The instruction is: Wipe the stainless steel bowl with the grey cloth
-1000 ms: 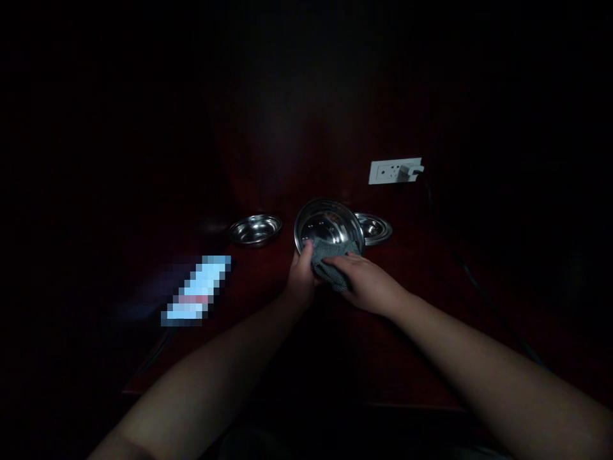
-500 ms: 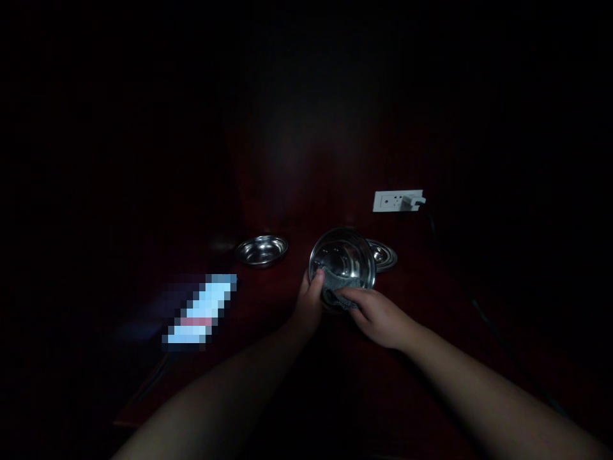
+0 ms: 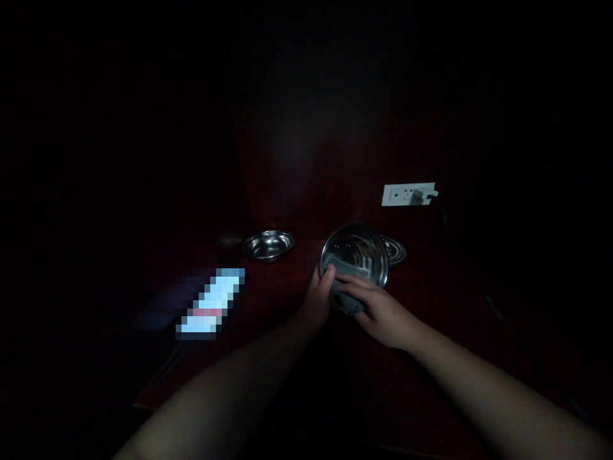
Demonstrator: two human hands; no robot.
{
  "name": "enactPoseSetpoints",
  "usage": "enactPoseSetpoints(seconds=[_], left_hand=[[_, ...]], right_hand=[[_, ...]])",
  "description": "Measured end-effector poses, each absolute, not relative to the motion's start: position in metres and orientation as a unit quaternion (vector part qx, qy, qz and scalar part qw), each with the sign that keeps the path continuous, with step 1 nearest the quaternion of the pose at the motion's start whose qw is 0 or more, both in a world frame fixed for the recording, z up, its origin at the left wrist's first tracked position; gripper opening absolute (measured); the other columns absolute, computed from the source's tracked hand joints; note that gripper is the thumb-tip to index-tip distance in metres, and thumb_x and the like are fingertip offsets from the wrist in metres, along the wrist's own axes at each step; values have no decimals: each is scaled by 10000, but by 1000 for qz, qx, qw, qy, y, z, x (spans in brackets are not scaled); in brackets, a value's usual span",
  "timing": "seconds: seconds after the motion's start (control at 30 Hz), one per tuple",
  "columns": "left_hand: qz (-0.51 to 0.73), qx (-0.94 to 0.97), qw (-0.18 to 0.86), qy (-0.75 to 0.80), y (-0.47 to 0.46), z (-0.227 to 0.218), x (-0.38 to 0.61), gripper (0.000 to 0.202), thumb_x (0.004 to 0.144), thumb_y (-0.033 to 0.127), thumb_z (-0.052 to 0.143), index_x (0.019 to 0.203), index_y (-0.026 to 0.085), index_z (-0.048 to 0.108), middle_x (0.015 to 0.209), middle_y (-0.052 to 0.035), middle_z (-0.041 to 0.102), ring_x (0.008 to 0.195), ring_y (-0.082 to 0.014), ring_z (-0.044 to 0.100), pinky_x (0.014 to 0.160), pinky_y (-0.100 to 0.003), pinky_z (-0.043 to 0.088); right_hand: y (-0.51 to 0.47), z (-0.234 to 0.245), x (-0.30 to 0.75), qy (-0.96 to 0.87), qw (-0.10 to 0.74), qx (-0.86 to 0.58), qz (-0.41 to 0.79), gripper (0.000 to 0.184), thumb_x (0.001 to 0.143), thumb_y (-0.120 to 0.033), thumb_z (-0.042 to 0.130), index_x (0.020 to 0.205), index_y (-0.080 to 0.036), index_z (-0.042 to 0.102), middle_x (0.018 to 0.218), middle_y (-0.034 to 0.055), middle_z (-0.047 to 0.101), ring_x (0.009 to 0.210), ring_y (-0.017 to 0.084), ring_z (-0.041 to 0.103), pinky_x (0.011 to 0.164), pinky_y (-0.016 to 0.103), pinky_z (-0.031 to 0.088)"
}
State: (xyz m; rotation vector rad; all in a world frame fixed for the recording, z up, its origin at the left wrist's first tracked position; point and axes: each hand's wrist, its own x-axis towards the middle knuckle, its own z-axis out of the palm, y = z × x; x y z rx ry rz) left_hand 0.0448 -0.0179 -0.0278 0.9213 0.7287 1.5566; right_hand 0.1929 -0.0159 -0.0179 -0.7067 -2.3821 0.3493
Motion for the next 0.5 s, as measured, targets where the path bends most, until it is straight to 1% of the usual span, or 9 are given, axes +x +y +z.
enactPoseSetpoints(seconds=[0.1,0.2,0.33,0.4,0.5], left_hand=[[652,392,578,294,-17,-31,46,444,770,476,592,1087,165,598,1129,-102,639,1081,-239,574,950,-357,413],[643,386,600,278,-17,-31,47,469,766,471,598,1124,169,587,1174,-105,624,1111,-252,562,947,-367,421],[632,372,618,284,-20,-28,48,559,728,466,645,1198,177,555,1193,-106,620,1113,-266,565,960,-384,417],[627,380,618,282,-21,-26,48,568,725,461,652,1207,177,553,1203,-106,615,1126,-267,557,973,-382,407],[625,390,613,287,-22,-25,47,573,721,465,655,1205,174,556,1223,-112,603,1157,-278,535,975,-386,407]], right_hand=[[-16,-18,193,-902,316,-268,120,599,639,8,434,1197,-180,544,1420,103,403,1348,242,307,1093,490,287],[-14,-18,193,-896,329,-273,115,574,635,26,404,1145,-185,560,1443,98,368,1361,237,279,1100,506,262],[-9,-16,196,-869,372,-307,110,435,662,16,392,1017,-184,546,1402,108,403,1333,227,329,1092,503,275],[-7,-14,197,-856,393,-319,106,375,669,10,393,961,-188,519,1358,115,439,1304,221,370,1082,483,297],[-4,-14,199,-851,402,-321,103,309,647,-8,438,887,-198,480,1309,120,464,1263,231,410,1053,458,337]])
